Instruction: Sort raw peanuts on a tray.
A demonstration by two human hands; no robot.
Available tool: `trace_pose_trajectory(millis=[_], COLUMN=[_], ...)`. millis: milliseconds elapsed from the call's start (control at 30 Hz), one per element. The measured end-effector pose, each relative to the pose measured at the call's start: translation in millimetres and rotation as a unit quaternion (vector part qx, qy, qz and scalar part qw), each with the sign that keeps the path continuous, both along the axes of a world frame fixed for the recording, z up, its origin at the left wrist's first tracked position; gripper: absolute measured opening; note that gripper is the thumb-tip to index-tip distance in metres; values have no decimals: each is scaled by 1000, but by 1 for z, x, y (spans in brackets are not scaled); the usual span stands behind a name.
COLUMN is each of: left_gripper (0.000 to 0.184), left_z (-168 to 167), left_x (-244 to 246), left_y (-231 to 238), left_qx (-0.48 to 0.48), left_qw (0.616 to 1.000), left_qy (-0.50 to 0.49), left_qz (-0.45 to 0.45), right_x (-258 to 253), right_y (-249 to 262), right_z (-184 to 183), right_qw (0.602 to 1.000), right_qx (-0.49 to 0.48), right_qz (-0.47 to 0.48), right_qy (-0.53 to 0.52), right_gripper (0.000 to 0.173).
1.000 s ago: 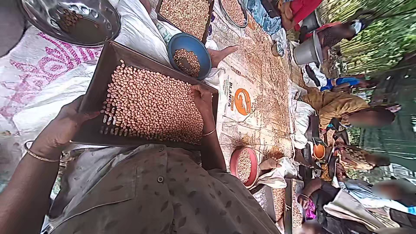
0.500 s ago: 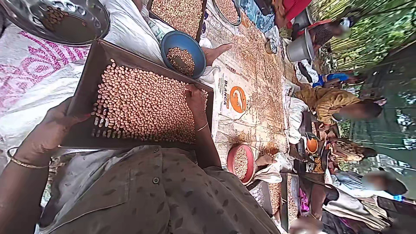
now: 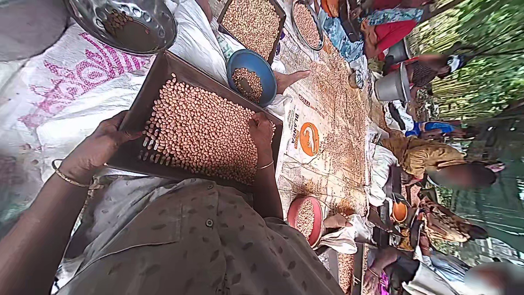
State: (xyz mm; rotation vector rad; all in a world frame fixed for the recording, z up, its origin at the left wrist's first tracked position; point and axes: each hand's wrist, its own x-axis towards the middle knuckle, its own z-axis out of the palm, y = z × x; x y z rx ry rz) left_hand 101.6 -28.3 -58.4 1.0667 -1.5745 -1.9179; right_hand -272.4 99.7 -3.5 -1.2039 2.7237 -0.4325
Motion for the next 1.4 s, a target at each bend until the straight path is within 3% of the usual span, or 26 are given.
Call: trace_pose_trajectory(millis=[200,333,433,533,567,633,700,767,833,900,967,1033,1100,1167,1300,1400], left_gripper=[39,42,40,39,39,41,41,40,40,40,40,43,44,42,37,35], left_z=[1,2,-1,-1,0,-2,-3,0,3,2,0,-5,-9,-9,-10,10], left_x=[2,1,2,1,1,2,3,3,5,7,7,9,10,11,15,15], left_y=[-1,-1,-1,-2,-3,-3,-2,-1,-3,-6,-8,-11,-13,-17,-20,-19], left_qx=[8,12,15,9,6,4,3,-3,-20,-42,-58,-64,-62,-45,82,110], left_qw=[1000,1000,999,999,999,999,999,1000,999,998,997,996,996,997,992,990], left_qy=[14,25,33,30,29,29,33,23,14,6,3,11,24,37,93,86], left_qz=[-5,-10,-10,-15,-18,-20,-17,-18,-32,-51,-59,-65,-65,-58,18,23], right_x=[15,18,40,63,64,50,8,-17,-12,-22,-35,-37,-22,3,63,84], right_y=[-7,2,14,2,-4,-16,-39,-40,-10,25,68,113,142,151,157,163], right_z=[5,14,35,48,54,72,82,89,88,70,47,18,-4,-3,42,44], right_qw=[996,999,978,900,900,917,884,878,942,979,985,979,928,857,789,746], right_qx=[60,-7,1,68,28,-169,-377,-448,-335,-181,-76,-86,-205,-307,-395,-423], right_qz=[-28,11,162,289,291,227,154,88,2,-92,-156,-154,-115,-117,-126,-174], right_qy=[60,31,-130,-319,-325,-279,-230,-144,-38,32,13,-99,-287,-398,-453,-484], right_gripper=[25,23,17,12,13,23,46,56,56,66,66,39,22,27,51,49])
